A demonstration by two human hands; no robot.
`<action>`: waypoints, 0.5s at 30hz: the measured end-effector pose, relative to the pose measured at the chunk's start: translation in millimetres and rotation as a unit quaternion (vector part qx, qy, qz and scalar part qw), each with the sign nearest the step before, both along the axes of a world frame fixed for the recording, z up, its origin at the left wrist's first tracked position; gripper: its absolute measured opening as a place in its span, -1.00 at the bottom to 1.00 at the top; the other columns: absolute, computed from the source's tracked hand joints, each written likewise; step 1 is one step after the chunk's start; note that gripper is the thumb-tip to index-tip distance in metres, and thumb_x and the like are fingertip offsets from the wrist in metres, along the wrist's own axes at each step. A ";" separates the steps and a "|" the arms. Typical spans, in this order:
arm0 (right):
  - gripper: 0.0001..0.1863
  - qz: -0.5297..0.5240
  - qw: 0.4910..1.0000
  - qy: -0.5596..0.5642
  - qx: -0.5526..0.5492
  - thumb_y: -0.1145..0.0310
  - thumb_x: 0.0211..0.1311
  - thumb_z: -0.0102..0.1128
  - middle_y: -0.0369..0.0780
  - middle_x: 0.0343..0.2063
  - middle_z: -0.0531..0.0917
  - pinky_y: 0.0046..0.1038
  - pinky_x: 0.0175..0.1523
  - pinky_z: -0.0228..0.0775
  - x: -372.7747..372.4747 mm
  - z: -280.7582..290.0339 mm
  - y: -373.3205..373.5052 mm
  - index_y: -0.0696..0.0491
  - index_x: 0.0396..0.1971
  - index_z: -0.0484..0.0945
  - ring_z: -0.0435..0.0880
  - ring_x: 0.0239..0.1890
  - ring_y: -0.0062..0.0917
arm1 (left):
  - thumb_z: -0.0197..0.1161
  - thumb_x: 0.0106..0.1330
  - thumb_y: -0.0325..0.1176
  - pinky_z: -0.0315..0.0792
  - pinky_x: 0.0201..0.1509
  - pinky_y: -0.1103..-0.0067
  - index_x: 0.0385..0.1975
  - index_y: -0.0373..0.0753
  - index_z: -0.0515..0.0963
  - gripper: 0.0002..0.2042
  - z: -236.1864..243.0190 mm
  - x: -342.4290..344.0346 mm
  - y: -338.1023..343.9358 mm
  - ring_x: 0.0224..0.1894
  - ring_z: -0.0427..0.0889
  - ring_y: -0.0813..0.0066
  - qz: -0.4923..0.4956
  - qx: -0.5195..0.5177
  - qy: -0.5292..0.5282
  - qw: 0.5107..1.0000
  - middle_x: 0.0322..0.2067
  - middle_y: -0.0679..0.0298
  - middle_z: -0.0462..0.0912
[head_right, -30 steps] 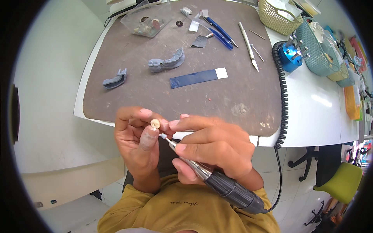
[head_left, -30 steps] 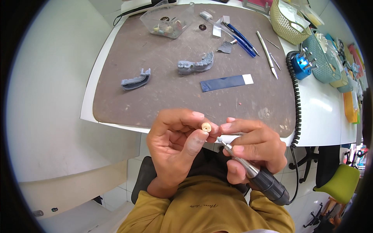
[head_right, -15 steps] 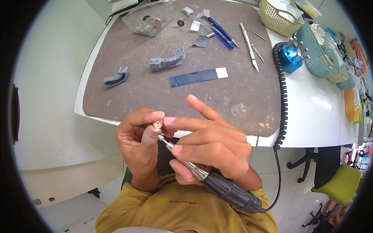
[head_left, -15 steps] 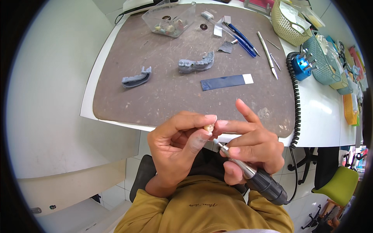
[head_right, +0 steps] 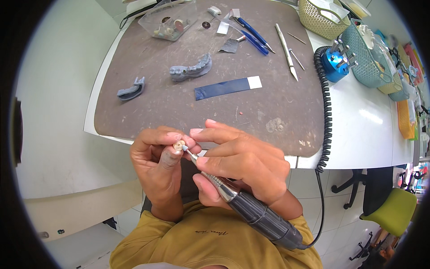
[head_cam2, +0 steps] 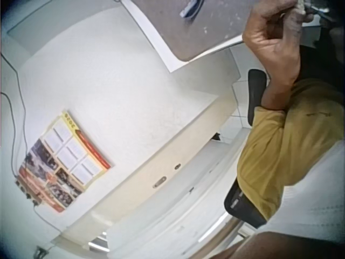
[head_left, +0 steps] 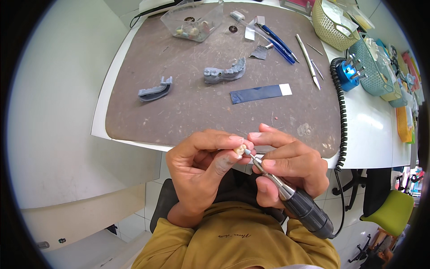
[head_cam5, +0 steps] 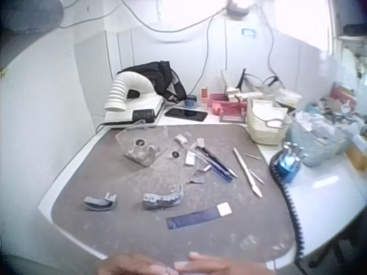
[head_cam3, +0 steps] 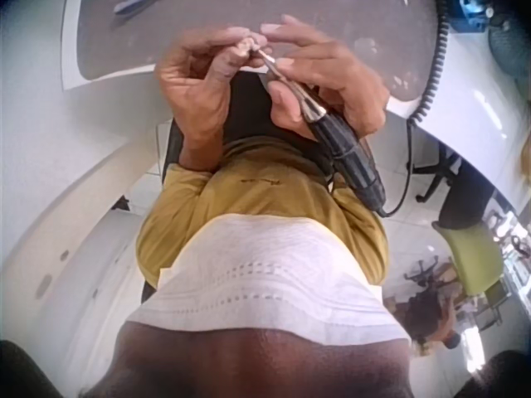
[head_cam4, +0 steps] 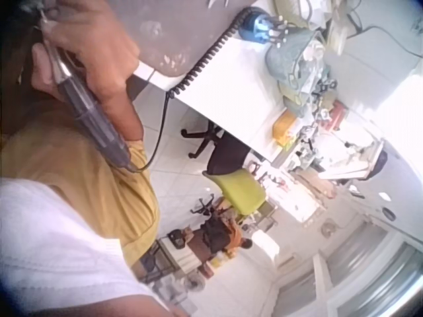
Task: The person cleans a dental model by brushing it with a small brush, applies a blue adhesive strip to the base, and then uses a motorized dental handpiece to polish the surface of a prosthetic crown.
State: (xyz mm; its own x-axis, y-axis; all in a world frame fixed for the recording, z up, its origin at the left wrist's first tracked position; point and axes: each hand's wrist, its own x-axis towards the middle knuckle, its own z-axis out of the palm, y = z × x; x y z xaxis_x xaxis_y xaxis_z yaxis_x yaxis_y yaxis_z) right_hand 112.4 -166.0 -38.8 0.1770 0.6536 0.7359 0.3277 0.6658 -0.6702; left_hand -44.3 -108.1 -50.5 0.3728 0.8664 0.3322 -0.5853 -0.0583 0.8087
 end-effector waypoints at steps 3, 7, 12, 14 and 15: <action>-0.73 -0.004 1.000 -0.002 0.002 0.47 0.04 0.60 -0.11 -0.40 0.77 -0.01 0.15 0.63 -0.5 -0.3 0.5 0.16 -0.30 0.66 0.82 -0.07 -0.11 | 0.30 0.39 -0.62 0.72 0.01 0.45 -0.13 -0.46 0.62 -0.88 -0.7 0.3 0.4 -0.13 0.77 0.32 -0.003 0.000 -0.009 1.000 -0.18 -0.02 0.73; -0.73 -0.005 1.000 0.003 0.015 0.46 0.05 0.60 -0.11 -0.41 0.77 -0.01 0.15 0.64 -1.8 -2.3 2.9 0.16 -0.30 0.66 0.82 -0.08 -0.12 | 0.31 0.39 -0.62 0.72 0.01 0.46 -0.13 -0.46 0.63 -0.88 -1.1 -0.3 0.7 -0.13 0.77 0.32 -0.005 0.004 -0.007 1.000 -0.18 -0.02 0.72; -0.74 -0.002 1.000 0.001 0.025 0.48 0.04 0.60 -0.11 -0.42 0.77 -0.02 0.14 0.64 -1.3 -1.9 3.9 0.16 -0.31 0.66 0.82 -0.09 -0.13 | 0.29 0.39 -0.63 0.72 0.00 0.47 -0.12 -0.45 0.64 -0.88 -1.0 -0.1 1.2 -0.13 0.77 0.33 -0.005 0.022 -0.001 1.000 -0.18 -0.01 0.72; -0.74 -0.002 1.000 -0.008 0.023 0.49 0.03 0.60 -0.12 -0.42 0.77 -0.03 0.14 0.64 -1.2 -0.8 3.6 0.16 -0.31 0.67 0.82 -0.09 -0.14 | 0.29 0.39 -0.64 0.72 -0.01 0.47 -0.13 -0.45 0.64 -0.88 -0.6 0.2 0.9 -0.13 0.77 0.33 -0.003 0.021 0.000 1.000 -0.19 -0.01 0.71; -0.74 -0.003 1.000 -0.011 0.024 0.50 0.03 0.59 -0.12 -0.42 0.77 -0.03 0.14 0.65 -1.2 -0.3 3.4 0.16 -0.31 0.67 0.82 -0.09 -0.14 | 0.29 0.39 -0.65 0.72 -0.01 0.48 -0.13 -0.45 0.65 -0.88 -0.3 0.3 0.9 -0.13 0.77 0.33 -0.004 0.018 -0.004 1.000 -0.19 -0.01 0.71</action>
State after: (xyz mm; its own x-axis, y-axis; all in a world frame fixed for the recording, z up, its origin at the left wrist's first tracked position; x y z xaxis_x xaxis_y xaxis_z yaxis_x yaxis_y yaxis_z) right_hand 111.2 -162.6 -39.2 0.1650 0.6168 0.7696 0.3459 0.6946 -0.6309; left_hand -44.0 -107.2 -50.8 0.3770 0.8507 0.3663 -0.5927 -0.0823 0.8012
